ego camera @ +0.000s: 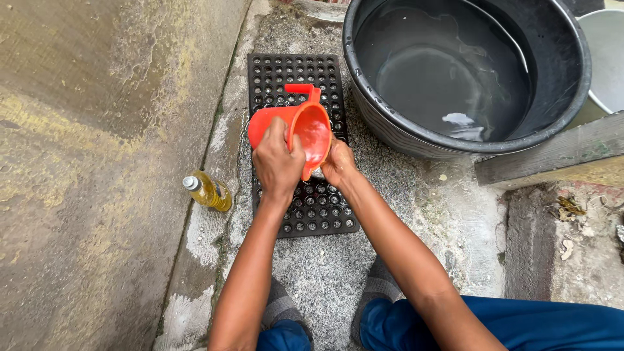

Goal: The person applies liquid soap to a rubber door mat and scrubs the surface with a small white brush before lifting it up.

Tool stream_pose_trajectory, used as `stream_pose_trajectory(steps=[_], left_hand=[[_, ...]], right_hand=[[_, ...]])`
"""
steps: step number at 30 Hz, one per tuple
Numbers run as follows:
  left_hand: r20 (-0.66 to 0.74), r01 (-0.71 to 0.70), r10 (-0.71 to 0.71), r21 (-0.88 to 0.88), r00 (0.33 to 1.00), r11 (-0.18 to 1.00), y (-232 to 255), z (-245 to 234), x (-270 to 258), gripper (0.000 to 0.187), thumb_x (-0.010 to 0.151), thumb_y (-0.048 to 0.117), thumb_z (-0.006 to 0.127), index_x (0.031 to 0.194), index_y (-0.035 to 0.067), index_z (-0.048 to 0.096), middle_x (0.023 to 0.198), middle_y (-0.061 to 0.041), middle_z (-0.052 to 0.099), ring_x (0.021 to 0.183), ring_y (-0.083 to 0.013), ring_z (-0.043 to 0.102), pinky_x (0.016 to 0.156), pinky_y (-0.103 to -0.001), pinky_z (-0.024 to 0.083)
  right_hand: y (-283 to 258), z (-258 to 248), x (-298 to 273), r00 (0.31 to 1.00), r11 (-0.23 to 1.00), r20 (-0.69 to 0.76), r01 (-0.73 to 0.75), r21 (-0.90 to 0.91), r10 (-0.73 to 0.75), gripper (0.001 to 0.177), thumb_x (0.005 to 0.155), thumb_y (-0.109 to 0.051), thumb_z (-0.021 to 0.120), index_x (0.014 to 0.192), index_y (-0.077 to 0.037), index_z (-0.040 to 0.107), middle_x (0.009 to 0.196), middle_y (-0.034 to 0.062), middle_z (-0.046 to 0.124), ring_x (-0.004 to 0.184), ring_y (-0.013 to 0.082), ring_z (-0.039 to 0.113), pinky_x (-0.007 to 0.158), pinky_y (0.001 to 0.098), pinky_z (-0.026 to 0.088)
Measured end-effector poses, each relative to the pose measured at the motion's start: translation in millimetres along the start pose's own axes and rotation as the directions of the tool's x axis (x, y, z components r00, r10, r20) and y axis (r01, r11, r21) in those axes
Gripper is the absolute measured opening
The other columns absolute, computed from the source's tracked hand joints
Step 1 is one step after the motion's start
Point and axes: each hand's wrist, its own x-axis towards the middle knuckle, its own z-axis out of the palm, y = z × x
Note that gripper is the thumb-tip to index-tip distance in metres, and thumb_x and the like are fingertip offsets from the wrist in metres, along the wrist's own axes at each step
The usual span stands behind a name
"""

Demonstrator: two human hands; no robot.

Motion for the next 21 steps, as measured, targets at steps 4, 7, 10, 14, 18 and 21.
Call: stream_pose_trajectory(steps=[4, 7, 10, 14, 18, 21], left_hand=[[0.101, 0.362, -0.349, -0.18, 0.932, 0.915, -15, 0, 5, 0.018, 0.089, -0.002, 0.064, 0.079, 0.004, 0.05, 0.06, -0.006, 0.05, 0.05, -0.0085, 0.048, 0.049, -0.027, 0.036], [0.139, 0.453, -0.434, -0.37, 0.89, 0.811, -34, -5, 15, 0.019, 0.087, -0.005, 0.063, 0.078, 0.008, 0.052, 0.066, 0.002, 0.051, 0.055, -0.003, 0.043, 0.049, -0.021, 0.033], [0.247, 0.55, -0.504, -0.532, 0.828, 0.643, -47, -13, 16, 0.02, 0.087, -0.006, 0.061, 0.079, 0.01, 0.052, 0.069, 0.008, 0.051, 0.055, 0.0012, 0.042, 0.047, -0.017, 0.032], [0.286, 0.599, -0.567, -0.623, 0.772, 0.502, -67, -10, 12, 0.02, 0.088, -0.008, 0.059, 0.079, 0.009, 0.052, 0.069, 0.006, 0.052, 0.055, 0.0001, 0.042, 0.047, -0.018, 0.032], [0.257, 0.466, -0.424, -0.714, 0.869, 0.523, -89, -1, -1, 0.023, 0.09, -0.011, 0.06, 0.082, 0.009, 0.05, 0.076, 0.007, 0.047, 0.062, 0.0007, 0.039, 0.053, -0.018, 0.031], [0.337, 0.536, -0.459, -0.731, 0.822, 0.423, -98, -2, -9, 0.02, 0.088, -0.008, 0.058, 0.082, 0.011, 0.054, 0.073, 0.005, 0.054, 0.06, 0.0, 0.05, 0.054, -0.017, 0.043]], right_hand=[[-4, -22, 15, 0.999, 0.987, -0.036, -0.019, -0.161, 0.013, 0.019, 0.099, 0.001, 0.051, 0.108, 0.005, 0.067, 0.096, 0.016, 0.074, 0.065, 0.0145, 0.066, 0.061, 0.0293, 0.055], [-19, -22, 11, 0.991, 0.888, -0.109, -0.12, -0.444, 0.079, 0.026, 0.101, -0.014, 0.054, 0.087, 0.001, 0.07, 0.061, 0.0106, 0.065, 0.029, 0.0052, 0.038, 0.024, 0.0246, 0.029], [-27, -4, -8, 0.996, 0.712, -0.088, -0.082, -0.697, 0.029, 0.036, 0.102, -0.02, 0.053, 0.073, -0.001, 0.064, 0.045, 0.0026, 0.048, 0.027, 0.0074, 0.034, 0.024, 0.0279, 0.024], [-46, 32, -30, 0.985, 0.647, -0.034, 0.084, -0.758, -0.167, 0.038, 0.1, -0.028, 0.063, 0.072, -0.003, 0.062, 0.051, 0.002, 0.051, 0.033, 0.0088, 0.039, 0.029, 0.0272, 0.028], [-76, 79, -59, 0.995, 0.765, 0.053, 0.095, -0.637, -0.079, 0.051, 0.097, -0.05, 0.051, 0.087, -0.003, 0.067, 0.07, 0.0028, 0.065, 0.05, 0.0079, 0.062, 0.038, 0.0253, 0.049], [-84, 103, -76, 0.93, 0.296, 0.355, 0.367, -0.882, -0.095, 0.038, 0.085, -0.024, 0.076, 0.112, -0.003, 0.059, 0.092, 0.0076, 0.067, 0.063, 0.0139, 0.069, 0.049, 0.0297, 0.056]])
